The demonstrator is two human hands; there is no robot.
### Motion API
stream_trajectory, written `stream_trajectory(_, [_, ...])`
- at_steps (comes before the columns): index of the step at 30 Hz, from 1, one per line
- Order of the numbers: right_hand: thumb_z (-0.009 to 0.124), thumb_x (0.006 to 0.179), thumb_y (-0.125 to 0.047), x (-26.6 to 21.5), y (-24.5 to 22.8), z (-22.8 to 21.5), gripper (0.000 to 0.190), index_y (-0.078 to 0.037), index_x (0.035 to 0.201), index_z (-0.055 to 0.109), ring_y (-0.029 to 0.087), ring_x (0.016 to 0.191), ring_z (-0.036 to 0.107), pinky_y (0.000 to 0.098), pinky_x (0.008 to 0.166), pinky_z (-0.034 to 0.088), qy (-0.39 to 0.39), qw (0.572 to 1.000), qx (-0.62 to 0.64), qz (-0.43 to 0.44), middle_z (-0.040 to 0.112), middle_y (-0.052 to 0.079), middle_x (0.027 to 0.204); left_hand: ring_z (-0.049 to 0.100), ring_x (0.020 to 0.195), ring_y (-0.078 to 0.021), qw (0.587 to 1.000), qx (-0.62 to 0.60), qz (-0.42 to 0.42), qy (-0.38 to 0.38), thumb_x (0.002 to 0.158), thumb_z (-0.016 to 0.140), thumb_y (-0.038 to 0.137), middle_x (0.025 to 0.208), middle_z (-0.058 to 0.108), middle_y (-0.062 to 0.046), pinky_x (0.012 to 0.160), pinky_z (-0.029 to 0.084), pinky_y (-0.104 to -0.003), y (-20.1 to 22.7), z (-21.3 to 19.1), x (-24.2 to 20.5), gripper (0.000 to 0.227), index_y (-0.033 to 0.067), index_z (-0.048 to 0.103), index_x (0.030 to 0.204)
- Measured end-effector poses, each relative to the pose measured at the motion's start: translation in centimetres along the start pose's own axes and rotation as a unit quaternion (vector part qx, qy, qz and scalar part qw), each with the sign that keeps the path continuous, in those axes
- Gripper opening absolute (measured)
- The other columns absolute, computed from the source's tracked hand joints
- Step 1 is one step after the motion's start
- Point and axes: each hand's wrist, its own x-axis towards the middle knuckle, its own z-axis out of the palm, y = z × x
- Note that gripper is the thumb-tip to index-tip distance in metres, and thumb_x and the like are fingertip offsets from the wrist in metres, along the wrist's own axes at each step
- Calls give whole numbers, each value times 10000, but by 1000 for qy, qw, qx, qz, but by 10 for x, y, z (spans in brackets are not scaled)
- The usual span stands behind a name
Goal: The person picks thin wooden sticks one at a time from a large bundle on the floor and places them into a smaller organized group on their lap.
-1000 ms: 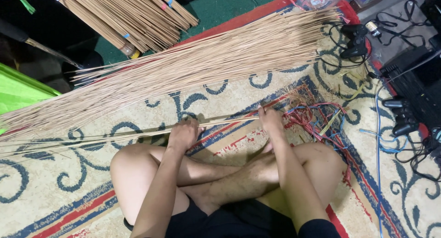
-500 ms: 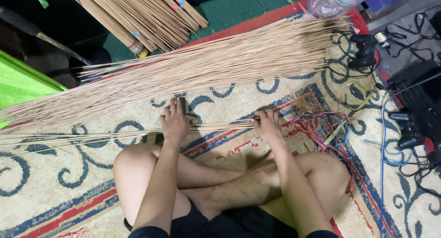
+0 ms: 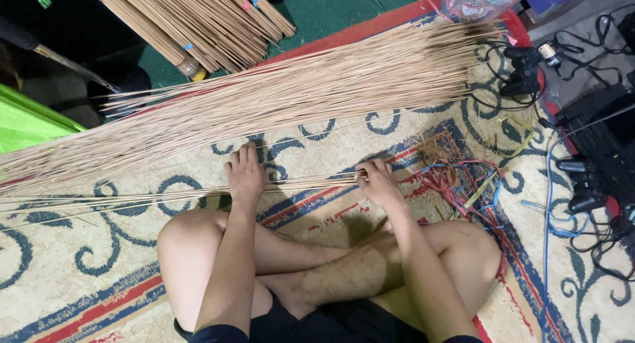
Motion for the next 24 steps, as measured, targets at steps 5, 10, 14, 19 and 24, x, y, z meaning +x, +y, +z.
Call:
stream_trajectory(5, [663,895,-333,-3,-4,-2,389,-263,1278,661,402,1208,556,523,990,518,62,997,8,-39,567,106,1233,458,1210,-292,999,-13,-5,31,927,680,255,1301,446,-45,941,435,-451,-5,6,1,437,160,570,1338])
stream_trajectory(10, [686,890,-277,-7,-16,-6,446,-252,1331,624,413,1225,517,540,986,501,118,990,0,-82,528,116,1276,489,1045,-275,997,-1,-7,71,997,611,257,1118,480,-45,845,415,-433,-8,2,-3,217,129,657,1166])
stream_trajectory(14, [702,920,-222,-19,-40,-31,584,-213,1474,517,395,1396,354,580,1146,255,177,974,-54,-131,431,141,1467,528,962,-248,971,-25,57,229,916,744,212,987,494,5,778,427,-403,-3,-16,-11,129,159,630,949])
stream_trajectory(19, [717,939,-182,-11,-26,-33,486,-237,1409,607,345,1393,399,645,1167,126,280,947,-85,-134,553,99,1294,515,961,-235,922,-34,134,360,904,747,230,959,510,42,814,428,-410,6,-57,-37,141,242,639,994])
stream_trajectory(24, [749,902,-263,0,16,-27,166,-328,1047,703,192,1079,553,510,1168,257,393,909,-78,-114,544,-46,891,554,768,-234,876,-48,229,422,898,682,126,852,544,-13,728,470,-370,17,-102,-53,67,165,673,952])
